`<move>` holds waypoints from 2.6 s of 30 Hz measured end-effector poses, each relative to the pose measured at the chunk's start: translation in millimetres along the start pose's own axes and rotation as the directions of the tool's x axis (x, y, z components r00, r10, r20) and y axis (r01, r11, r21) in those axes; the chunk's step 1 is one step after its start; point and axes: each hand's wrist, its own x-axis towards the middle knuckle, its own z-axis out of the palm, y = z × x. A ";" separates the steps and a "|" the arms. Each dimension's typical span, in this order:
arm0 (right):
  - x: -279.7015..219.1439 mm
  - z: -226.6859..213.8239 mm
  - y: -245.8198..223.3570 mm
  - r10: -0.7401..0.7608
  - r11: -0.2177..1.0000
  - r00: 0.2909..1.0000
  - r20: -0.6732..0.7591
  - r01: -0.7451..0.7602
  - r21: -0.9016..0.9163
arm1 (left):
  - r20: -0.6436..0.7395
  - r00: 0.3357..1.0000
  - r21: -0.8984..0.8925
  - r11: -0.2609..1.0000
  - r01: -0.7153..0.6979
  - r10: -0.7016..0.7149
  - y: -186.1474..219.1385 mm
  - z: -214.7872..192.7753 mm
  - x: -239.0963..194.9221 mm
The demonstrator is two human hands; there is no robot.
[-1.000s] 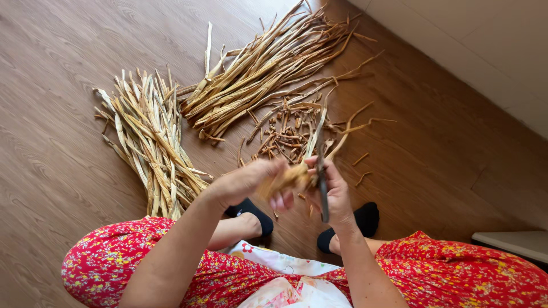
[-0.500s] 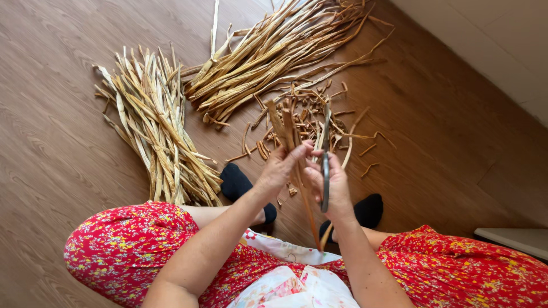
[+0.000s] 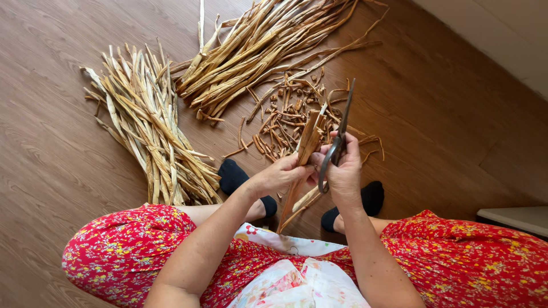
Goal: The person sits on the floor and uses a pair of scissors to cut long, dried plant stems into smaller pieces. They pick up individual stems from a pile, cut them repeatedly, and drop the resulting fragments onto the floor.
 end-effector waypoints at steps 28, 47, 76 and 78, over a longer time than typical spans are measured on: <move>2.8 -6.2 -19.7 -0.017 0.979 1.000 -0.024 0.021 0.201 | -0.069 0.992 -0.261 0.962 0.082 -0.103 19.1 19.4 -9.6; 9.0 -38.1 -2.0 0.160 0.927 0.916 0.368 -0.011 -0.375 | -0.416 0.908 -0.238 0.969 -0.066 -0.040 41.5 -52.5 -28.0; 2.1 -8.1 -30.4 0.007 0.992 0.999 0.047 -0.013 0.123 | -0.231 0.970 0.002 0.997 0.080 -0.078 18.7 5.2 -7.0; -0.8 -3.7 -34.7 0.033 0.988 0.995 0.093 -0.046 0.149 | -0.248 0.966 0.114 0.989 0.099 -0.068 20.9 13.1 -7.6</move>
